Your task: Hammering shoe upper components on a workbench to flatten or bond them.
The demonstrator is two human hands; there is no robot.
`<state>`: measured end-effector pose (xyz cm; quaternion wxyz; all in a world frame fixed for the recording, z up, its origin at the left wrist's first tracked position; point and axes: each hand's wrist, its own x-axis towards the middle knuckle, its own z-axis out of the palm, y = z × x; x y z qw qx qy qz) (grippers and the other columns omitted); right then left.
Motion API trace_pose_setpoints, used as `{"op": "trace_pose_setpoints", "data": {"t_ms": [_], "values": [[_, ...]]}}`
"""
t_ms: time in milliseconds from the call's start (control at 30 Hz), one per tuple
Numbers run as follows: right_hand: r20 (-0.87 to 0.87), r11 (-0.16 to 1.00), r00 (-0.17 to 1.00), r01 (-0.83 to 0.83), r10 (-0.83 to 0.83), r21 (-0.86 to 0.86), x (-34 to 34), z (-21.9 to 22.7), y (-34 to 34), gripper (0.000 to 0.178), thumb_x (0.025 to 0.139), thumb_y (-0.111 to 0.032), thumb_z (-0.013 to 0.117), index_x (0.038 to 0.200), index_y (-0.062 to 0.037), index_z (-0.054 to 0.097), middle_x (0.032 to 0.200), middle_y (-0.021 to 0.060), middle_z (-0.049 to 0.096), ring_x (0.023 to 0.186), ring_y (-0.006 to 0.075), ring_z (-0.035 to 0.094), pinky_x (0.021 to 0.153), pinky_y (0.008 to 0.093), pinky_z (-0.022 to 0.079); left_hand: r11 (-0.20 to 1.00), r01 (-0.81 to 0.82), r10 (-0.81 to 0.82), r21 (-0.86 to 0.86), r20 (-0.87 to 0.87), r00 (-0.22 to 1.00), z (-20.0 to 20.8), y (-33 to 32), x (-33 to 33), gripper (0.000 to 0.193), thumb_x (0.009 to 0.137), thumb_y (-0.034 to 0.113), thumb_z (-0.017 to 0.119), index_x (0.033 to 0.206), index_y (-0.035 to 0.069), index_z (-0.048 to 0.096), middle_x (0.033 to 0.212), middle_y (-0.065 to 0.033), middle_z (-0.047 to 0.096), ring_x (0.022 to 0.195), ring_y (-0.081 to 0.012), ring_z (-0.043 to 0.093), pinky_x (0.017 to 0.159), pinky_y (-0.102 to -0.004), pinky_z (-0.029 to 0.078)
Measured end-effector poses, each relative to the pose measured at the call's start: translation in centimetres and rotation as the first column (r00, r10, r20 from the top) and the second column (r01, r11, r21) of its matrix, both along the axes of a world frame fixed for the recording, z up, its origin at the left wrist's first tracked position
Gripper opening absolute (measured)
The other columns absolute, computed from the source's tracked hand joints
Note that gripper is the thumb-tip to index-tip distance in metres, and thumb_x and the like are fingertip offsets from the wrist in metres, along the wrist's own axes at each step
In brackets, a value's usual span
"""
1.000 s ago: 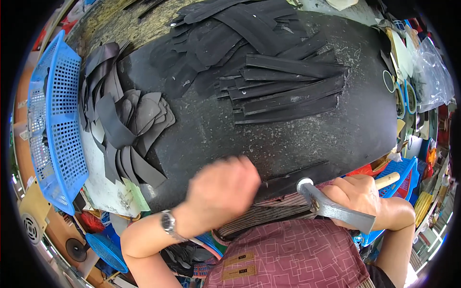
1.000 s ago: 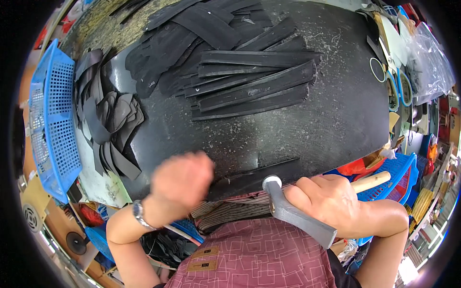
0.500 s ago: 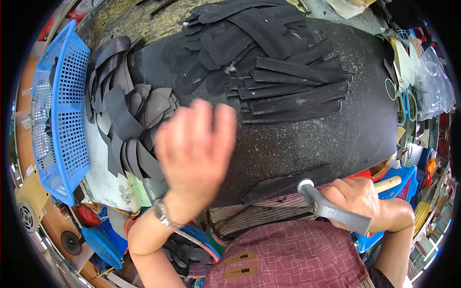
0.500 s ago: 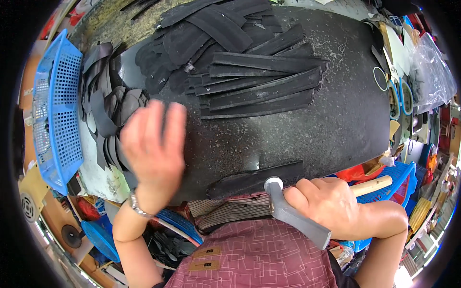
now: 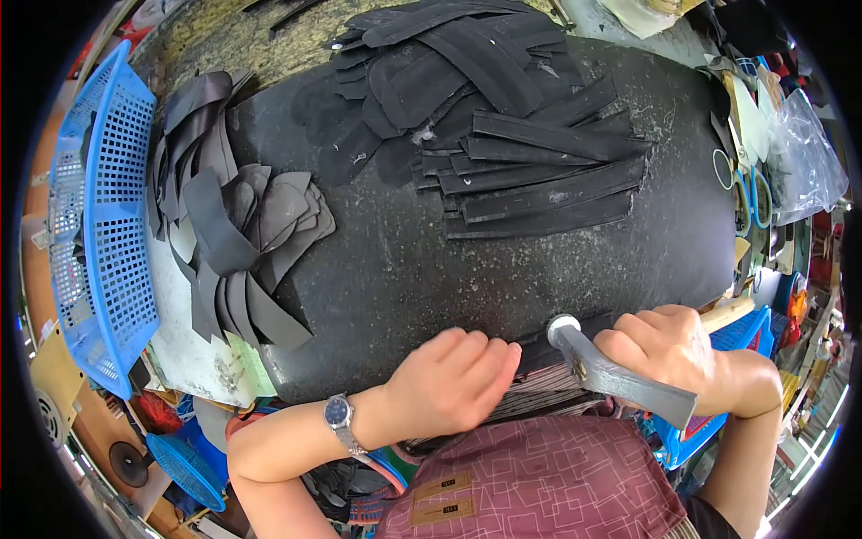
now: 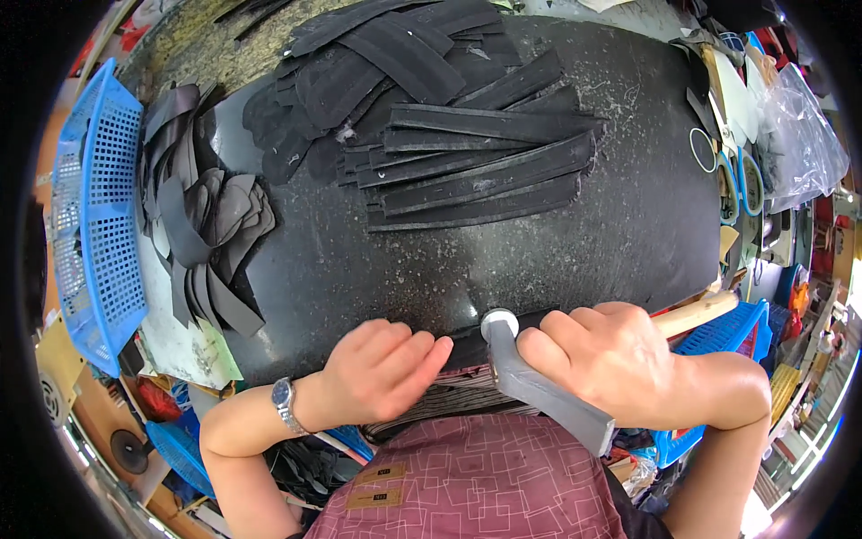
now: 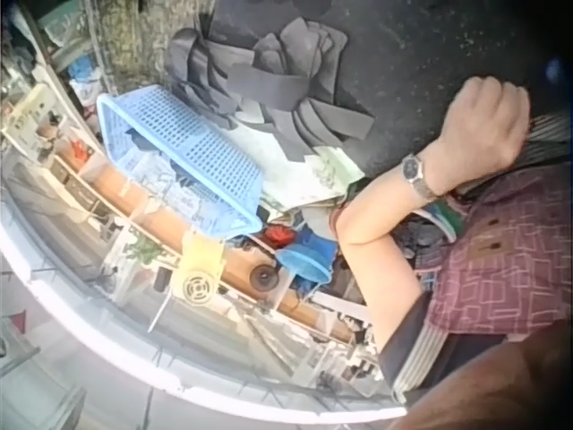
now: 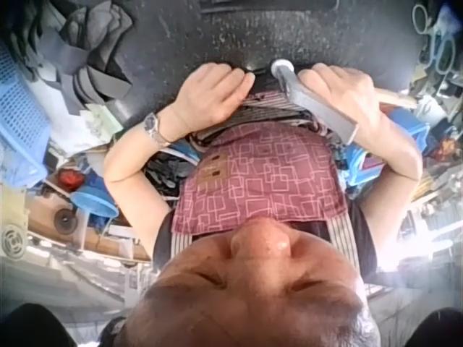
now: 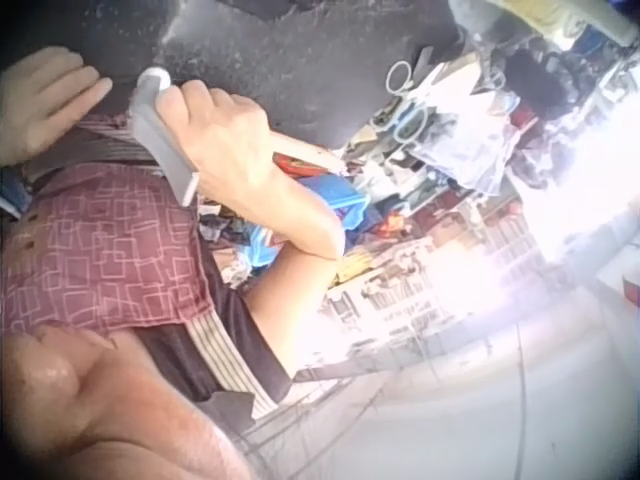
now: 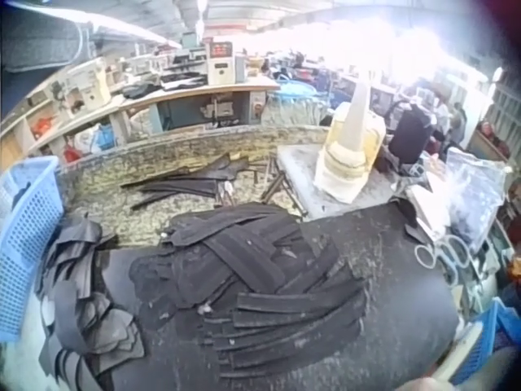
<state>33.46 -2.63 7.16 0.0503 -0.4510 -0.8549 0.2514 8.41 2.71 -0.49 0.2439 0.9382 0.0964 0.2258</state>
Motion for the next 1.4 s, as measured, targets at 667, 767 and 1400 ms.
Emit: {"op": "trace_pose_setpoints", "data": {"t_ms": [667, 767, 1400], "values": [[0.08, 0.972, 0.976, -0.208, 0.2, 0.109, -3.3, -0.4, 1.8, 0.021, 0.058, -0.021, 0.059, 0.071, -0.0091, 0.046, 0.057, -0.0013, 0.035, 0.045, 0.01, 0.043, 0.038, 0.0251, 0.033, 0.997, -0.066, 0.065, -0.037, -0.045, 0.997, 0.8, -1.1, -2.3, 0.03, 0.065, 0.013, 0.059, 0.088, -0.007, 0.062, 0.092, -0.0135, 0.057, 0.08, -0.0235, 0.055, 0.069, -0.0312, 0.048], [0.022, 0.962, 0.974, -0.226, 0.225, 0.154, -3.8, -0.5, 2.4, 0.021, 0.059, -0.021, 0.059, 0.069, -0.0093, 0.046, 0.057, -0.0016, 0.035, 0.045, 0.01, 0.043, 0.038, 0.0251, 0.033, 0.985, -0.092, 0.108, 0.145, -0.108, 0.988, 1.1, -1.5, -2.5, 0.031, 0.065, 0.014, 0.059, 0.088, -0.006, 0.062, 0.092, -0.013, 0.057, 0.08, -0.024, 0.055, 0.071, -0.0321, 0.047], [0.052, 0.947, 0.951, -0.309, 0.305, 0.09, -6.0, -0.4, 3.8, 0.026, 0.058, -0.022, 0.059, 0.077, -0.0064, 0.051, 0.06, -0.0013, 0.038, 0.046, 0.0103, 0.045, 0.039, 0.0242, 0.034, 0.847, -0.131, 0.209, 0.516, -0.097, 0.973, 0.3, -3.7, -4.2, 0.024, 0.076, 0.016, 0.052, 0.083, -0.003, 0.065, 0.087, -0.0108, 0.061, 0.079, -0.0196, 0.054, 0.063, -0.0282, 0.043]]}}
